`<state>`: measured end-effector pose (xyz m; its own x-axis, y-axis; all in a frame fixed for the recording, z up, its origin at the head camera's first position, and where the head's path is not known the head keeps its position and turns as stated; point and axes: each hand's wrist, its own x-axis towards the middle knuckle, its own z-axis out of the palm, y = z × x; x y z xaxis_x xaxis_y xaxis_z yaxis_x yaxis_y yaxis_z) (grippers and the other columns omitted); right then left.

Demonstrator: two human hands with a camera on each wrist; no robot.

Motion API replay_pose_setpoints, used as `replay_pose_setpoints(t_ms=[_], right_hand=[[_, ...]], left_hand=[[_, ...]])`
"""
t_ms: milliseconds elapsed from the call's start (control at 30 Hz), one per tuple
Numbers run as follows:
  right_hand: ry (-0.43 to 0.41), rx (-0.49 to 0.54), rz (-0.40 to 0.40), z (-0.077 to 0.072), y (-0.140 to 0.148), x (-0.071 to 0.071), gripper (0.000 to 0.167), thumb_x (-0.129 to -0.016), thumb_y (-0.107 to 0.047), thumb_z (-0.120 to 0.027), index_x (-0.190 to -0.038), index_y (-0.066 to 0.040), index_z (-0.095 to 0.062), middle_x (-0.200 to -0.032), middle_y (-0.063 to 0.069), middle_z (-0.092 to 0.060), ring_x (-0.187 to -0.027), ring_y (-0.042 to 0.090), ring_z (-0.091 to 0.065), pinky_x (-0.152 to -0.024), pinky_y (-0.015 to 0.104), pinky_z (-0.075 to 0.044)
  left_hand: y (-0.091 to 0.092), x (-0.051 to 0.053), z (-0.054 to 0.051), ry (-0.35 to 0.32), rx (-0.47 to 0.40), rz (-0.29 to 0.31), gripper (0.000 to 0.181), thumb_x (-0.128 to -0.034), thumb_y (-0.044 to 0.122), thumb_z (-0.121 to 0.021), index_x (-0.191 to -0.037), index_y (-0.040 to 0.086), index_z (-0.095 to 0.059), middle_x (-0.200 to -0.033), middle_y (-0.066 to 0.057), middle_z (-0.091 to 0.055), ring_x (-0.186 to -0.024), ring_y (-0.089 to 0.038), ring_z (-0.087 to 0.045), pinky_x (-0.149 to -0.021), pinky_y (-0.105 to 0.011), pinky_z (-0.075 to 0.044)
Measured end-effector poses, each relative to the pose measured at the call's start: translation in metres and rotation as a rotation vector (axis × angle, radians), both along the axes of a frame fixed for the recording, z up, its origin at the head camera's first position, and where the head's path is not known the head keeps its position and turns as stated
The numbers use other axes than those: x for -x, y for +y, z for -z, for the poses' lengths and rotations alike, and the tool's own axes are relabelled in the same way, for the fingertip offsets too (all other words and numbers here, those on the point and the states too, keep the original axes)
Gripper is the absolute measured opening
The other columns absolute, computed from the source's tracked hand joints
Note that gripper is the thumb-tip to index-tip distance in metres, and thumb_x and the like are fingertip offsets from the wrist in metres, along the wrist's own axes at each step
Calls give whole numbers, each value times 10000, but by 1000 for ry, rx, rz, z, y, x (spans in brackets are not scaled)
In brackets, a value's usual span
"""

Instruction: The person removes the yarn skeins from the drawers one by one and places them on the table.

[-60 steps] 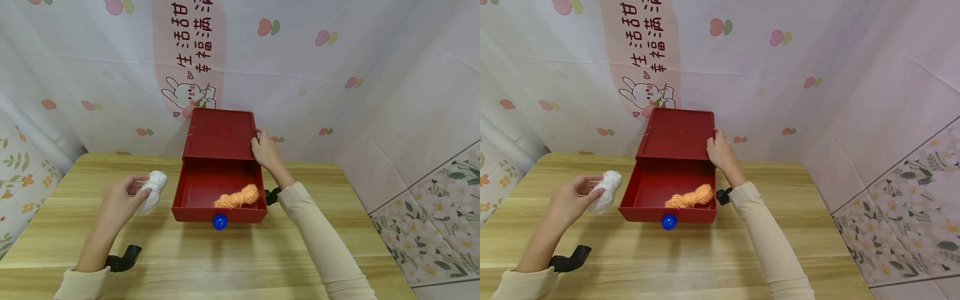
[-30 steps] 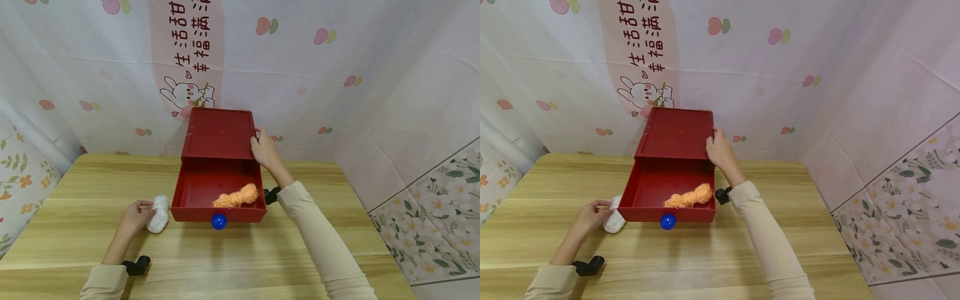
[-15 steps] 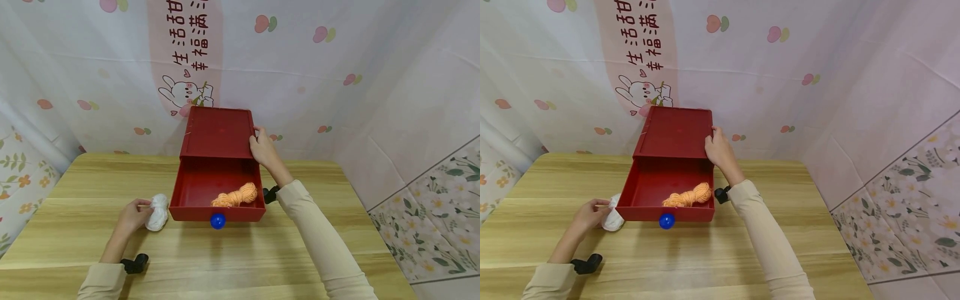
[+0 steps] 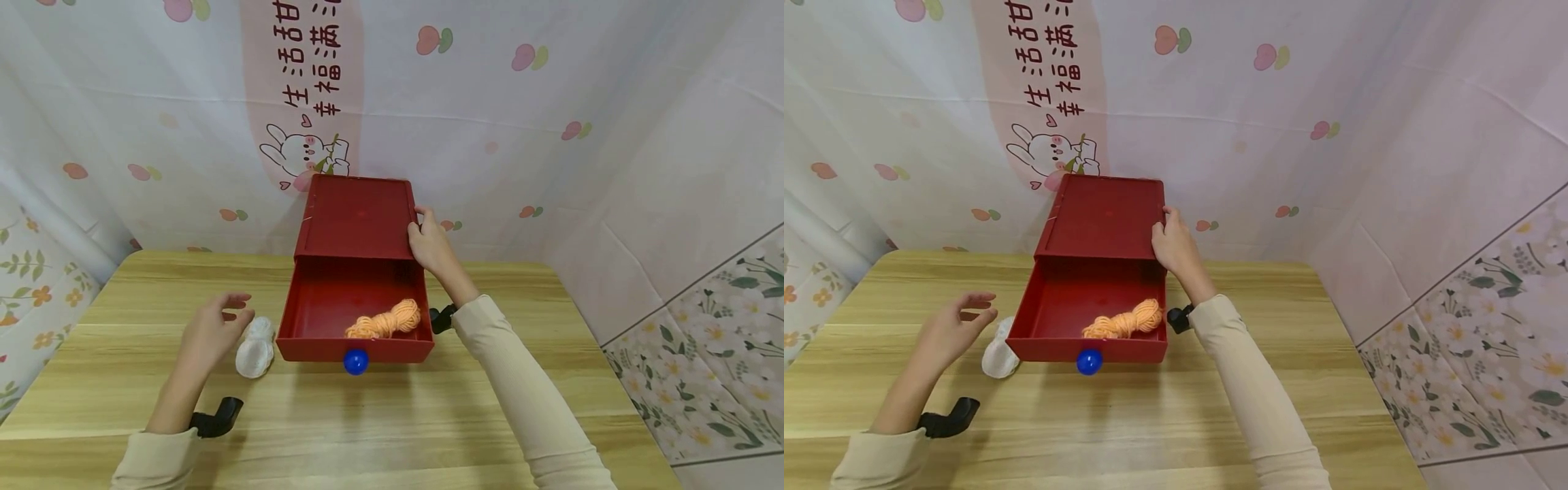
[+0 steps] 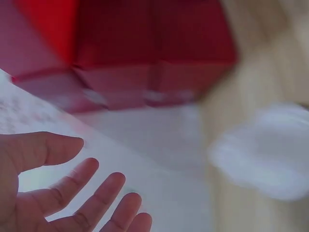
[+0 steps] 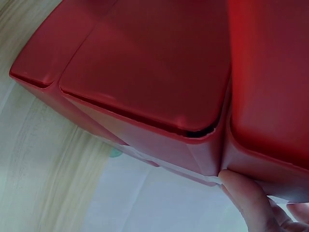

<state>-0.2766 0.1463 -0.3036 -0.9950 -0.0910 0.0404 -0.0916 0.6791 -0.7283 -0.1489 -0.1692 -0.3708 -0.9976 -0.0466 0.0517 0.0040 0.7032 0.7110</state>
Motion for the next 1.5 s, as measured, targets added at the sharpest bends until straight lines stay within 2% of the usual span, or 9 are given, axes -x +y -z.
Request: replay_pose_setpoints(t_ms=[167, 300, 400, 533, 700, 967, 1167, 1300, 1500], right_hand=[[8, 3, 0, 0, 0, -1, 495, -991, -231, -281, -1454, -69, -215, -1242, 223, -538, -1075, 309, -572, -903, 441, -460], [14, 6, 4, -1, 0, -1, 492, -991, -235, -285, -1452, -73, -223, -1228, 221, -547, -1063, 310, -577, -892, 442, -467], [15, 7, 8, -2, -1, -1, 492, -991, -243, -289, -1451, -79, -229, -1223, 216, -552, -1059, 308, -579, -886, 443, -471], [16, 14, 7, -2, -1, -1, 493, -990, -244, -292, -1450, -81, -232, -1227, 217, -547, -1065, 308, -578, -887, 443, -474], [9, 12, 4, -2, 0, -2, 491, -994, -247, -290, -1453, -86, -223, -1233, 219, -538, -1071, 310, -571, -892, 445, -468], [-1, 12, 3, -1, 1, -2, 491, -996, -249, -280, -1456, -90, -214, -1239, 217, -536, -1077, 306, -569, -892, 445, -465], [3, 12, 3, 0, 1, -2, 494, -994, -244, -277, -1456, -79, -214, -1252, 221, -529, -1094, 310, -562, -914, 447, -457], [7, 7, 4, 1, 0, -2, 494, -991, -244, -277, -1453, -78, -220, -1244, 219, -535, -1083, 310, -567, -906, 446, -461], [7, 13, 6, 1, 0, -2, 493, -990, -244, -276, -1452, -83, -221, -1247, 219, -534, -1085, 309, -567, -906, 444, -463]], left_hand=[[25, -10, -38, 132, 3, 28, 336, -936, 203, -527, -1223, 28, -543, -1206, -204, -564, -1036, -371, -542, -845, -507, -464], [49, -20, -64, 263, 32, 57, 279, -901, 143, -583, -1164, 47, -584, -1133, -150, -598, -962, -307, -567, -818, -471, -495], [64, -26, -77, 312, 57, 108, 272, -876, 126, -624, -1138, 58, -601, -1078, -123, -620, -927, -273, -578, -793, -443, -514], [83, -29, -84, 314, 90, 196, 274, -852, 136, -664, -1115, 83, -607, -1010, -77, -630, -927, -229, -570, -765, -394, -517], [103, -24, -79, 261, 134, 309, 265, -840, 178, -687, -1085, 109, -617, -995, -42, -640, -923, -201, -603, -757, -362, -531], [112, -6, -71, 3, 78, 504, 348, -875, 288, -645, -1161, 99, -585, -1081, -63, -656, -988, -214, -617, -827, -375, -518], [110, 5, -70, -121, 28, 566, 444, -841, 357, -674, -1169, 73, -578, -1061, -75, -667, -986, -222, -620, -842, -381, -515], [108, 9, -70, -194, 8, 599, 420, -839, 349, -676, -1143, 68, -598, -1013, -68, -679, -956, -212, -624, -822, -373, -518], [109, 9, -71, -230, -19, 596, 266, -846, 251, -676, -1053, 87, -644, -915, -41, -683, -855, -169, -615, -733, -311, -520]])
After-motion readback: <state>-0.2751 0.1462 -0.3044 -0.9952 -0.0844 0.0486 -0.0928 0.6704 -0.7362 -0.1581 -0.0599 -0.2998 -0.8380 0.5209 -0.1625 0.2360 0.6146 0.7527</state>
